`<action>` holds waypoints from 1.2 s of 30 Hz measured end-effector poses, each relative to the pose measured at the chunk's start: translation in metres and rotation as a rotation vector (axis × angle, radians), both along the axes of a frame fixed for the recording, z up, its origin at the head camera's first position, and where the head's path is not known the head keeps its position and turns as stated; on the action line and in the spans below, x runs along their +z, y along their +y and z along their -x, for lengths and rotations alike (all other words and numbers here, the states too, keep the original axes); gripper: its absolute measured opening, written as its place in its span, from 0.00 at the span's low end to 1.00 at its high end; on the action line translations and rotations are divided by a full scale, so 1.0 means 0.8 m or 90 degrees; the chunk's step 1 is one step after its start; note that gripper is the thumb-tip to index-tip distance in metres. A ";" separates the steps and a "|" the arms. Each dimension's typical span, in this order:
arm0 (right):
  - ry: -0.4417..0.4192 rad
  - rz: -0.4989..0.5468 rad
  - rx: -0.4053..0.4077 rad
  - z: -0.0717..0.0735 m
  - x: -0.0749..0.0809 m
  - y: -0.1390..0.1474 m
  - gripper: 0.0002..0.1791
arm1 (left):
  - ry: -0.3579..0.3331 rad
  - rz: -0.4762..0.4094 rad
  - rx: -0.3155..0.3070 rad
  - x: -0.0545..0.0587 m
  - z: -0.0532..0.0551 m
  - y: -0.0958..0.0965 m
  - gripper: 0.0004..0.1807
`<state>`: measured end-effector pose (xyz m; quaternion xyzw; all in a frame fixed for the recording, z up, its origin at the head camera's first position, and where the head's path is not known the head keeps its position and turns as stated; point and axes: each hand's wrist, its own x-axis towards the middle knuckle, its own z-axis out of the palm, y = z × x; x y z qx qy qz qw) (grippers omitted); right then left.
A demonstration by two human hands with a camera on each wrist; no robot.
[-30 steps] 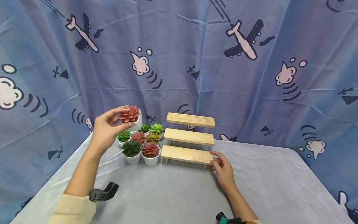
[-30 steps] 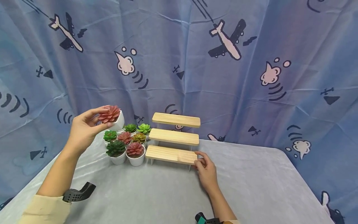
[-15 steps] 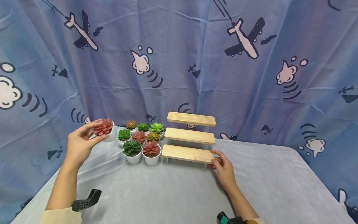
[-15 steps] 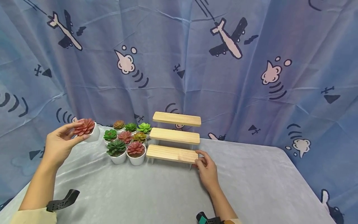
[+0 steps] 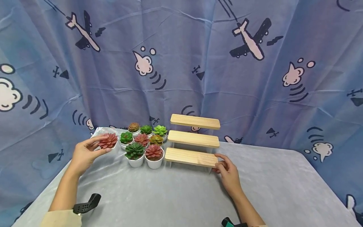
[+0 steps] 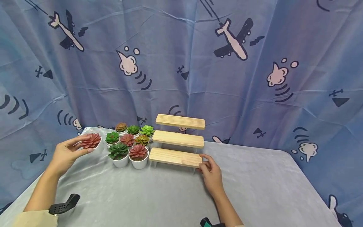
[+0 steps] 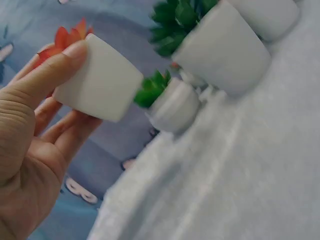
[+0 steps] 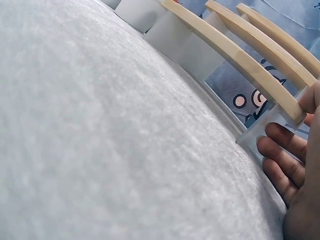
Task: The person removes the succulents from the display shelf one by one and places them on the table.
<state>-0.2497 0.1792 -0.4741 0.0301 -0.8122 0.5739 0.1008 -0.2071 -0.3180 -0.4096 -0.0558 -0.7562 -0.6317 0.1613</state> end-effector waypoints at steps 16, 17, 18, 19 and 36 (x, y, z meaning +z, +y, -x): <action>0.013 0.016 0.008 -0.001 -0.003 -0.009 0.20 | -0.028 0.006 -0.015 -0.063 0.005 -0.018 0.24; 0.012 0.016 0.007 -0.001 -0.003 -0.009 0.20 | -0.034 0.017 -0.018 -0.064 0.004 -0.018 0.23; 0.013 0.017 0.006 -0.001 -0.004 -0.009 0.19 | -0.037 0.025 -0.022 -0.066 0.004 -0.018 0.23; 0.015 0.019 0.006 -0.001 -0.004 -0.010 0.19 | -0.039 0.036 -0.024 -0.067 0.004 -0.018 0.23; 0.011 0.027 0.013 -0.002 -0.007 -0.012 0.20 | -0.055 0.107 -0.028 -0.068 0.006 -0.017 0.23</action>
